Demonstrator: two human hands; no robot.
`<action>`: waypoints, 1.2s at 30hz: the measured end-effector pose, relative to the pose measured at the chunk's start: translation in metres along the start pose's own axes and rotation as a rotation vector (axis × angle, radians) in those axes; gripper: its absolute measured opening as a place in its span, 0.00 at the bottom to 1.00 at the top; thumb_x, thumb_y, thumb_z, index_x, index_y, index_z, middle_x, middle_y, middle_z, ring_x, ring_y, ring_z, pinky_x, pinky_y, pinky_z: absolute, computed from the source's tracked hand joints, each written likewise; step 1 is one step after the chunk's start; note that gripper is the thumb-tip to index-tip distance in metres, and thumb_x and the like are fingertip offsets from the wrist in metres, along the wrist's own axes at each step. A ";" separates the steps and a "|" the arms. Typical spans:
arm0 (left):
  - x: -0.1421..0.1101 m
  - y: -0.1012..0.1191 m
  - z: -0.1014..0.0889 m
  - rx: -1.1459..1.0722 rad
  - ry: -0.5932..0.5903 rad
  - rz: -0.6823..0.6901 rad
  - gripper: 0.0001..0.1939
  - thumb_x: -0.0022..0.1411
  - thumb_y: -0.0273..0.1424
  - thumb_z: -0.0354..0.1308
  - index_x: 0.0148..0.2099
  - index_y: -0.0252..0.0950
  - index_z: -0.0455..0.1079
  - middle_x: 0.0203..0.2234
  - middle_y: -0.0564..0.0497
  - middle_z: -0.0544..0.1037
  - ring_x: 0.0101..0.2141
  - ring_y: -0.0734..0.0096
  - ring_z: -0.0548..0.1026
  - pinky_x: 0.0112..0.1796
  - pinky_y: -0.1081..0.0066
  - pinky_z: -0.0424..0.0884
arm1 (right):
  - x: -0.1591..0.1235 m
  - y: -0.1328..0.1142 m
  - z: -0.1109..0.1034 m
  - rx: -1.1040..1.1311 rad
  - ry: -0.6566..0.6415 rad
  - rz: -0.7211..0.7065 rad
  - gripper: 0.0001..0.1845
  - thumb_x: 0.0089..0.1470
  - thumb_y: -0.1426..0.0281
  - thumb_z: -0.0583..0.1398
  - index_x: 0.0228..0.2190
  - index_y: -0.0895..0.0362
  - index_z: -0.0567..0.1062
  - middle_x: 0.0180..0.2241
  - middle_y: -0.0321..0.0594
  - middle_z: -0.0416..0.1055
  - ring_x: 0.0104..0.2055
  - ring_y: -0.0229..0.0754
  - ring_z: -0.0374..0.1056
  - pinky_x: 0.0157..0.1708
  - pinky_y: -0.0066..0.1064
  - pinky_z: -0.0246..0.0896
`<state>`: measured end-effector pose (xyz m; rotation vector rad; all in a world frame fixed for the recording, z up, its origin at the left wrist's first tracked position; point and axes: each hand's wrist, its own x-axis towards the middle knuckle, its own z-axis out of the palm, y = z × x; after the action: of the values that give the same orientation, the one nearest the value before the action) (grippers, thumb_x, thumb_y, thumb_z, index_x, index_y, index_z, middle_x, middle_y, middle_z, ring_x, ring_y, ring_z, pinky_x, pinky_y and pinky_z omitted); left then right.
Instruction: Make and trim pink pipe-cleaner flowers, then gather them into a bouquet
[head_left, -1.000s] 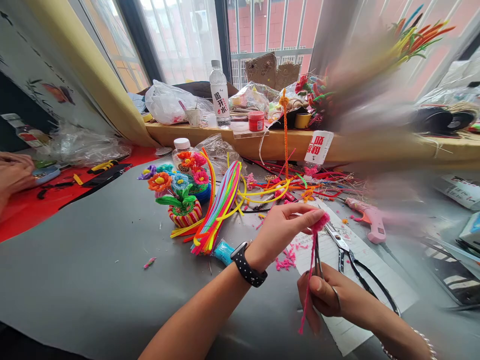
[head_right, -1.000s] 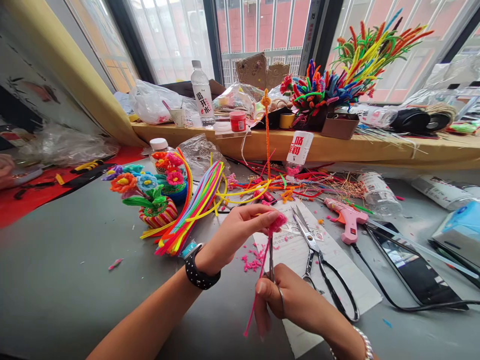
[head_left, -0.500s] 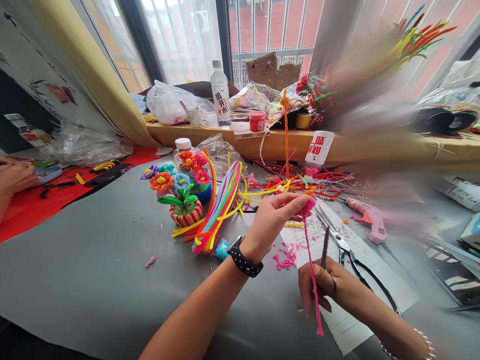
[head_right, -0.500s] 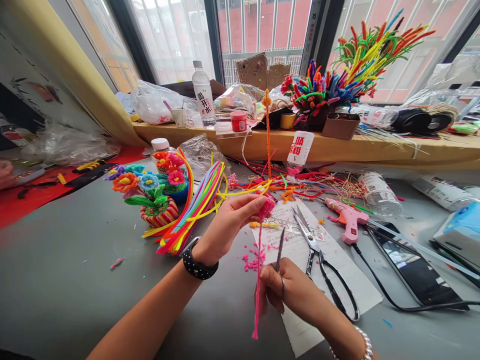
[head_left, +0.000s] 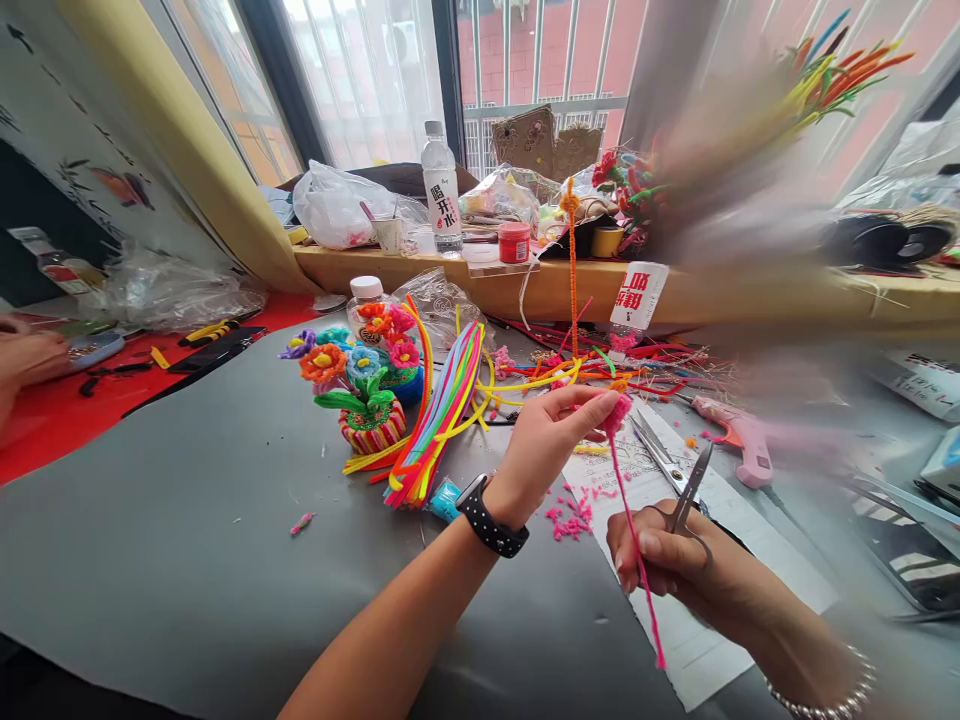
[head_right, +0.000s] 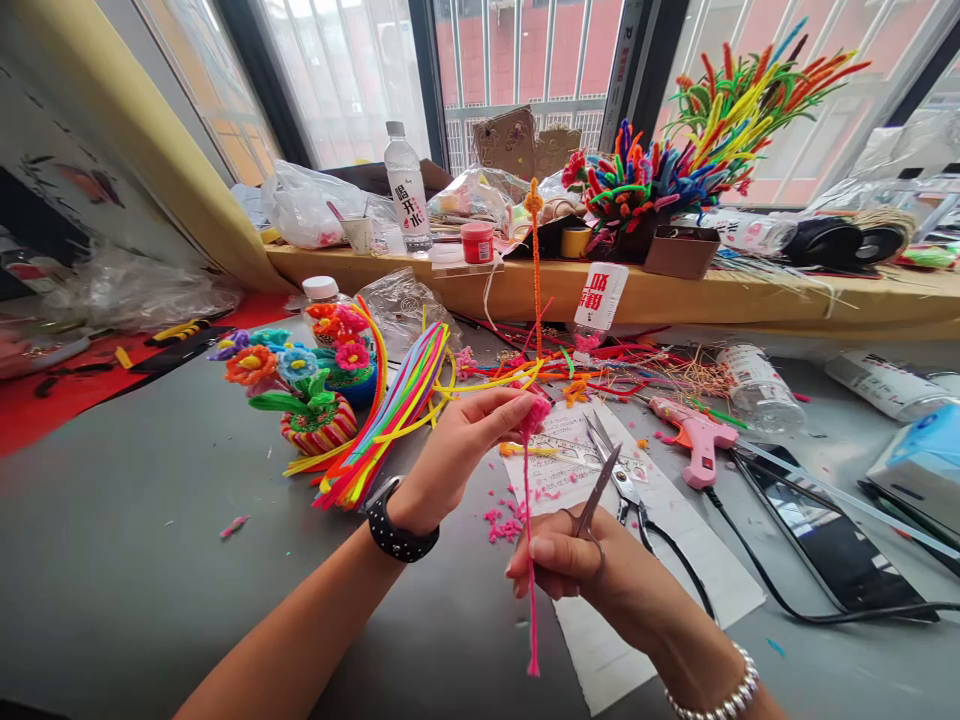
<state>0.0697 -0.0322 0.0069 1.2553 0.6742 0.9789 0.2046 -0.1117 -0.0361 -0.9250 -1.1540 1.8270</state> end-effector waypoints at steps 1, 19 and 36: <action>0.000 0.000 0.000 0.004 0.000 0.000 0.12 0.50 0.36 0.56 0.32 0.32 0.72 0.27 0.49 0.73 0.29 0.76 0.69 0.32 0.74 0.66 | 0.000 0.000 0.000 0.003 0.000 -0.003 0.14 0.42 0.62 0.62 0.18 0.62 0.76 0.17 0.39 0.64 0.20 0.32 0.50 0.19 0.25 0.40; -0.001 -0.007 0.006 -0.097 0.052 -0.132 0.32 0.44 0.31 0.62 0.50 0.35 0.50 0.49 0.36 0.59 0.31 0.72 0.74 0.34 0.66 0.70 | -0.004 -0.014 -0.006 -0.407 0.351 -0.077 0.15 0.45 0.58 0.59 0.20 0.57 0.74 0.21 0.36 0.61 0.23 0.35 0.51 0.24 0.28 0.49; 0.000 -0.010 0.003 0.264 -0.173 -0.008 0.15 0.56 0.38 0.48 0.27 0.32 0.66 0.25 0.50 0.71 0.26 0.76 0.69 0.31 0.75 0.64 | 0.001 -0.009 -0.008 -0.647 0.264 -0.084 0.26 0.52 0.52 0.48 0.23 0.58 0.73 0.20 0.37 0.64 0.23 0.36 0.55 0.24 0.28 0.51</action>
<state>0.0740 -0.0338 -0.0021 1.5485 0.6863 0.7811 0.2136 -0.1055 -0.0304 -1.4018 -1.6122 1.2182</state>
